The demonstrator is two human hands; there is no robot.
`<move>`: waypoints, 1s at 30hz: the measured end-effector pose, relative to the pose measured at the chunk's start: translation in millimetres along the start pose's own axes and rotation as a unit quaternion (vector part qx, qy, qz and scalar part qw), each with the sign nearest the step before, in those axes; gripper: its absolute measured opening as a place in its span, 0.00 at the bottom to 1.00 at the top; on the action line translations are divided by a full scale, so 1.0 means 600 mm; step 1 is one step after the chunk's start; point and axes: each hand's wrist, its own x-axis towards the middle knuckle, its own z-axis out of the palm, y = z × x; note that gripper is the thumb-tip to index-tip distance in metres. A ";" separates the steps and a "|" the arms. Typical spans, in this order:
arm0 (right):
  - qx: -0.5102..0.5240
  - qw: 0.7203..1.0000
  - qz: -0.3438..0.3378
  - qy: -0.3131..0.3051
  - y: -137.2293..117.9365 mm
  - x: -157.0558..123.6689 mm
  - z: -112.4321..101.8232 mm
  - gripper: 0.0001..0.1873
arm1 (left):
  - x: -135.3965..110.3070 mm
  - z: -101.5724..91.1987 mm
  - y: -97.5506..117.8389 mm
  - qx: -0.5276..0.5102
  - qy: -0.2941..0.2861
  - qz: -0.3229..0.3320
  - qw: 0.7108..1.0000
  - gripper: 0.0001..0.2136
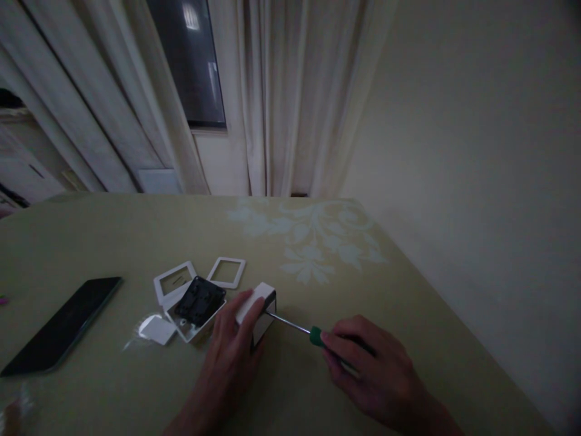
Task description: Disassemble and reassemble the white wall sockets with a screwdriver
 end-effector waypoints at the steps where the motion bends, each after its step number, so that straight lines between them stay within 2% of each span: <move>1: -0.018 1.000 -0.014 -0.009 -0.001 -0.003 0.001 0.08 | 0.001 0.000 0.001 -0.007 0.000 -0.003 1.000 0.30; 3: -0.040 0.998 -0.031 -0.024 -0.001 -0.009 0.003 0.08 | 0.002 0.003 0.002 -0.021 0.005 -0.012 1.000 0.30; 6: -0.056 0.996 -0.053 -0.036 -0.001 -0.019 0.006 0.12 | 0.001 0.007 0.002 -0.020 0.003 -0.023 1.000 0.31; 10: -0.077 0.993 -0.084 -0.041 -0.007 -0.023 0.007 0.15 | -0.002 0.006 -0.004 -0.001 0.013 -0.007 1.000 0.32; 18: -0.093 0.994 -0.059 0.019 -0.013 0.000 0.021 0.08 | -0.002 -0.002 -0.006 0.028 0.019 0.011 0.999 0.32; 21: -0.062 0.998 -0.006 0.009 -0.018 -0.003 0.025 0.07 | -0.001 -0.003 -0.004 0.039 0.021 0.014 0.999 0.31; 24: 0.020 0.996 0.086 0.001 -0.026 -0.005 0.027 0.06 | -0.001 -0.005 -0.003 0.049 0.019 0.028 0.998 0.32; 30: 0.157 0.947 0.279 0.028 -0.021 0.001 0.036 0.08 | -0.001 -0.006 -0.005 0.071 0.025 0.038 0.996 0.33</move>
